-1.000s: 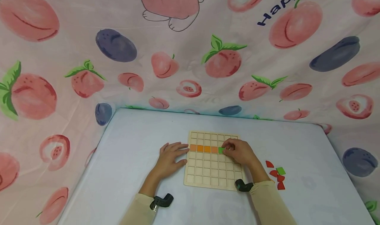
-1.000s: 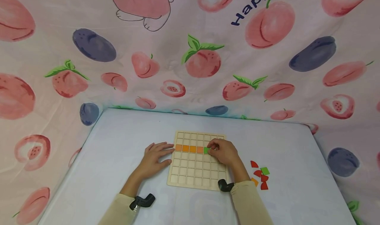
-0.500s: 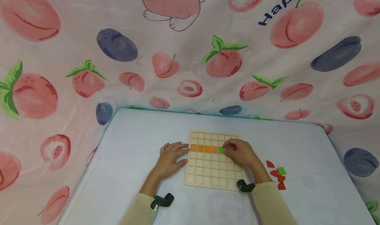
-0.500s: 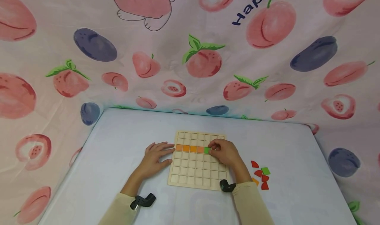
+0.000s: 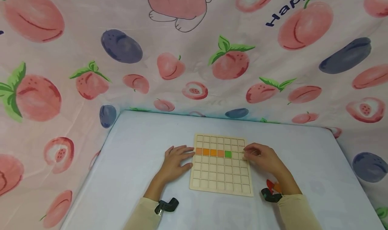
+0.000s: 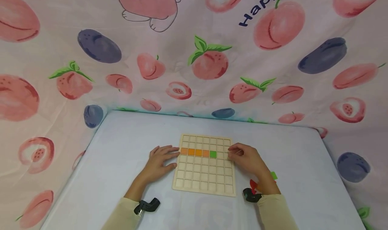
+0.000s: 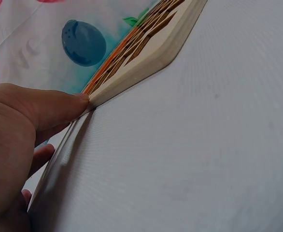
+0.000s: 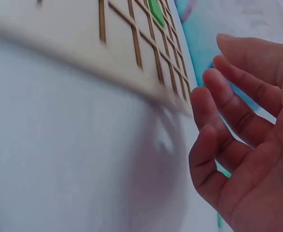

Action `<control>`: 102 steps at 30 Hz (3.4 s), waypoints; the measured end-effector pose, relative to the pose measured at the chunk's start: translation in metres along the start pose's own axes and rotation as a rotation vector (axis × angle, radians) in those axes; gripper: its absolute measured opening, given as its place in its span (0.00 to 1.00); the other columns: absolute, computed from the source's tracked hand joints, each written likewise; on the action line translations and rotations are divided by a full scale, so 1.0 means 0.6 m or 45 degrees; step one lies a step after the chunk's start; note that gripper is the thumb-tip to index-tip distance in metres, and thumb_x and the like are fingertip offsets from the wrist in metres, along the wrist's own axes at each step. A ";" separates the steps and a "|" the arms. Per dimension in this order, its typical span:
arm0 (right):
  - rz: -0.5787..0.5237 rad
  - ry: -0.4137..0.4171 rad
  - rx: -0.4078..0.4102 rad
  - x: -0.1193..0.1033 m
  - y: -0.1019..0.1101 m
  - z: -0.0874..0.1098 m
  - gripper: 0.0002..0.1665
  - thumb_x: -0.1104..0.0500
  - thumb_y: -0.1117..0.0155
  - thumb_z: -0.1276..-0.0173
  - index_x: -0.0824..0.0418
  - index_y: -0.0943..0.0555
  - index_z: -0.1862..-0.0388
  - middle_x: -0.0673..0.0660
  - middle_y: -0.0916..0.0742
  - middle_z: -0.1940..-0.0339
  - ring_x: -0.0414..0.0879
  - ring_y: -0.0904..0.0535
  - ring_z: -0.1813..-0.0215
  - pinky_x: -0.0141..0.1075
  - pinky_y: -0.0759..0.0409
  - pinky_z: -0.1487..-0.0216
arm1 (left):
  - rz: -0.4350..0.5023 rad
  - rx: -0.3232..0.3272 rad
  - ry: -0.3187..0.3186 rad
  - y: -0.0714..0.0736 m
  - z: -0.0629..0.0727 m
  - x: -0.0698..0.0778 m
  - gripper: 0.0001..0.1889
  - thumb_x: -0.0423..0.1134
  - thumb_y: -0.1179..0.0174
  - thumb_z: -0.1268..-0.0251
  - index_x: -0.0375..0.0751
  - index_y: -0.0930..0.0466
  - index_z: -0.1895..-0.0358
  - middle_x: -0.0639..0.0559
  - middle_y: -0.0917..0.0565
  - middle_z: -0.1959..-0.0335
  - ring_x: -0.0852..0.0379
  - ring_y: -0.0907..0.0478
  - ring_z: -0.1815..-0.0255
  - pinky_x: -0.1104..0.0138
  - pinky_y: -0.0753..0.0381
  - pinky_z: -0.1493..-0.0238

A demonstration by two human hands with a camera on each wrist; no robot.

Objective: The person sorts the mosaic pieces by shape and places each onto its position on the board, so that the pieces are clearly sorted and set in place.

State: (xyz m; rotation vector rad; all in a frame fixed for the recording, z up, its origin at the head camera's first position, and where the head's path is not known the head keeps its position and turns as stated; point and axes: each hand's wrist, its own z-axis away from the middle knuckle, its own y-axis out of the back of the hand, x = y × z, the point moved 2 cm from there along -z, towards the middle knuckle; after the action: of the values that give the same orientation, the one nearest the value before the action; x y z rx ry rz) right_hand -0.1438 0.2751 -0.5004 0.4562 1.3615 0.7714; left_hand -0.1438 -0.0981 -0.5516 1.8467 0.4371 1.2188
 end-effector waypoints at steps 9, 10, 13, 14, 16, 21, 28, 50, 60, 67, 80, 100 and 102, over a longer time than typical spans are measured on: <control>0.085 -0.138 -0.060 0.041 0.060 0.044 0.20 0.45 0.30 0.30 0.54 0.15 0.47 0.54 0.12 0.56 0.48 0.19 0.56 0.38 0.16 0.65 | 0.012 0.005 -0.007 0.000 0.000 0.003 0.23 0.46 0.33 0.33 0.51 0.18 0.35 0.57 0.22 0.30 0.49 0.34 0.23 0.39 0.51 0.23; 0.081 -0.154 -0.075 0.045 0.066 0.048 0.20 0.45 0.30 0.31 0.55 0.15 0.47 0.55 0.13 0.56 0.48 0.19 0.57 0.39 0.15 0.66 | 0.010 0.007 -0.012 0.000 0.001 0.004 0.23 0.46 0.33 0.33 0.51 0.18 0.35 0.57 0.22 0.30 0.49 0.34 0.23 0.39 0.51 0.23; 0.118 -0.191 -0.108 0.059 0.082 0.058 0.22 0.43 0.29 0.32 0.56 0.15 0.48 0.54 0.13 0.57 0.48 0.19 0.57 0.38 0.16 0.62 | 0.003 0.016 -0.015 0.000 0.000 0.003 0.23 0.46 0.33 0.34 0.51 0.18 0.35 0.58 0.22 0.30 0.49 0.33 0.24 0.39 0.50 0.24; 0.125 -0.205 -0.124 0.064 0.087 0.061 0.22 0.43 0.29 0.32 0.56 0.15 0.48 0.54 0.13 0.57 0.48 0.19 0.57 0.38 0.17 0.62 | 0.000 0.016 -0.010 -0.001 0.000 0.002 0.23 0.46 0.33 0.33 0.52 0.18 0.35 0.58 0.22 0.30 0.50 0.34 0.24 0.39 0.50 0.23; 0.158 -0.217 -0.142 0.076 0.096 0.067 0.22 0.41 0.29 0.33 0.55 0.14 0.49 0.53 0.13 0.57 0.47 0.19 0.56 0.38 0.18 0.60 | -0.010 0.011 0.003 -0.001 0.000 0.000 0.23 0.47 0.33 0.33 0.53 0.18 0.35 0.60 0.22 0.30 0.51 0.34 0.23 0.40 0.51 0.23; 0.221 -0.227 -0.167 0.105 0.114 0.079 0.22 0.41 0.29 0.34 0.54 0.13 0.51 0.51 0.12 0.57 0.48 0.19 0.53 0.39 0.20 0.57 | -0.003 -0.002 0.017 -0.002 0.000 -0.002 0.24 0.47 0.34 0.33 0.54 0.19 0.34 0.61 0.23 0.29 0.51 0.34 0.23 0.41 0.52 0.22; 0.225 -0.275 -0.205 0.131 0.131 0.094 0.25 0.41 0.27 0.36 0.56 0.14 0.48 0.53 0.12 0.53 0.51 0.20 0.49 0.45 0.16 0.54 | 0.001 0.029 -0.009 -0.004 0.000 -0.001 0.23 0.46 0.33 0.34 0.52 0.18 0.35 0.59 0.22 0.30 0.50 0.33 0.24 0.40 0.50 0.23; 0.102 -0.422 -0.277 0.192 0.142 0.094 0.22 0.56 0.23 0.39 0.61 0.16 0.47 0.55 0.16 0.59 0.50 0.24 0.54 0.37 0.22 0.55 | -0.011 0.039 -0.021 -0.003 0.002 0.001 0.23 0.46 0.33 0.34 0.52 0.18 0.35 0.58 0.21 0.30 0.49 0.33 0.24 0.39 0.49 0.24; 0.129 -0.400 -0.256 0.184 0.137 0.088 0.22 0.51 0.22 0.40 0.61 0.16 0.51 0.55 0.20 0.63 0.50 0.27 0.55 0.38 0.25 0.57 | 0.001 -0.002 0.013 0.000 0.000 0.000 0.24 0.47 0.33 0.33 0.52 0.19 0.34 0.58 0.22 0.29 0.49 0.34 0.23 0.41 0.52 0.23; 0.108 -0.360 -0.264 0.177 0.133 0.092 0.22 0.51 0.22 0.40 0.61 0.19 0.55 0.55 0.21 0.65 0.50 0.27 0.56 0.37 0.25 0.59 | 0.004 0.001 0.016 -0.001 -0.001 0.001 0.24 0.47 0.34 0.33 0.52 0.19 0.34 0.58 0.22 0.30 0.49 0.34 0.23 0.41 0.52 0.23; 0.125 -0.302 -0.119 0.166 0.120 0.091 0.25 0.40 0.29 0.34 0.58 0.20 0.52 0.54 0.17 0.58 0.51 0.25 0.51 0.37 0.24 0.56 | 0.006 0.014 -0.011 -0.002 -0.001 0.000 0.24 0.47 0.33 0.33 0.51 0.19 0.34 0.57 0.22 0.30 0.49 0.34 0.23 0.40 0.51 0.23; -0.020 -0.182 -0.003 0.083 0.054 0.034 0.21 0.41 0.28 0.33 0.56 0.18 0.55 0.54 0.16 0.64 0.49 0.24 0.59 0.35 0.24 0.63 | 0.020 0.004 0.014 0.002 0.000 0.004 0.24 0.46 0.33 0.34 0.52 0.18 0.35 0.58 0.22 0.30 0.49 0.34 0.23 0.39 0.51 0.23; -0.063 -0.171 -0.018 0.076 0.050 0.028 0.20 0.43 0.28 0.33 0.56 0.18 0.55 0.55 0.16 0.65 0.49 0.23 0.61 0.35 0.24 0.65 | 0.020 0.001 0.015 0.002 0.000 0.004 0.23 0.46 0.33 0.34 0.52 0.18 0.35 0.58 0.22 0.30 0.49 0.34 0.23 0.39 0.51 0.23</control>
State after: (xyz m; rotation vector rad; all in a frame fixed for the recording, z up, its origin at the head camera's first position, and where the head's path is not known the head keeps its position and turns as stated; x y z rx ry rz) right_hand -0.1330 0.3303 -0.5081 0.4542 1.2369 0.6971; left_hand -0.1431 -0.0970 -0.5493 1.8480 0.4306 1.2403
